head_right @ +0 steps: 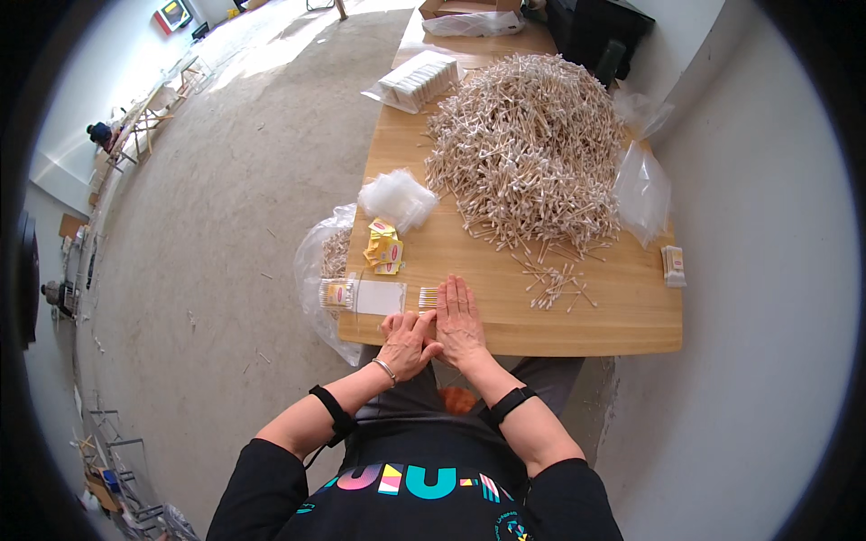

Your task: The person gathers cotton swabs from a pile, aligns them on a paper card, and slides a plastic sleeve over the swabs and card. They then fold the top of the sleeve down and set the packaged unit aside on the table.

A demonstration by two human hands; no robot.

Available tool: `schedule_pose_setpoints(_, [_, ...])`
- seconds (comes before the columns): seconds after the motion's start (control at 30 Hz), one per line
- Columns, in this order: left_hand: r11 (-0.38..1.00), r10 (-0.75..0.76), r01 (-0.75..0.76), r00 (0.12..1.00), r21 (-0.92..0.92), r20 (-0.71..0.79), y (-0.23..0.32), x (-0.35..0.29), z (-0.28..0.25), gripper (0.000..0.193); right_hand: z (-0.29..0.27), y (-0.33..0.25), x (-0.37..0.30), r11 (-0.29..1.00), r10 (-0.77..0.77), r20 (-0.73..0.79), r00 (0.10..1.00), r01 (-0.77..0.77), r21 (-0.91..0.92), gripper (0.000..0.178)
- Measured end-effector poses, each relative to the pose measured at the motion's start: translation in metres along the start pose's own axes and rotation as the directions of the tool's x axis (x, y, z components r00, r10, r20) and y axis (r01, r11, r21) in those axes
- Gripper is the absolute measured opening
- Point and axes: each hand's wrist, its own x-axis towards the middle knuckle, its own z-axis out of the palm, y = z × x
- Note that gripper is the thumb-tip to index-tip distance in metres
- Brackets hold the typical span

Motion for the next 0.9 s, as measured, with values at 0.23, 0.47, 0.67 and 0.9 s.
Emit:
schedule_pose_setpoints(0.23, [0.999,-0.032,0.032,0.999,0.010,-0.007,-0.001,0.006,0.003,0.068,0.001,-0.002,0.001,0.995,0.021,0.069,0.997,-0.014,-0.099,0.089])
schedule_pose_setpoints(0.47, [1.000,-0.010,0.010,1.000,0.021,0.005,-0.002,0.005,0.001,0.069,-0.003,-0.003,0.001,1.000,0.012,0.053,0.999,-0.013,0.022,0.088])
schedule_pose_setpoints(0.67, [0.998,-0.067,0.068,0.997,-0.019,0.026,0.000,0.014,-0.003,0.068,0.003,-0.002,0.001,0.996,0.020,0.043,0.999,-0.016,-0.090,0.088])
schedule_pose_setpoints(0.9, [1.000,-0.007,0.007,1.000,-0.004,0.001,-0.002,0.013,-0.002,0.069,0.003,-0.001,0.001,0.998,0.014,0.013,1.000,-0.013,-0.063,0.086])
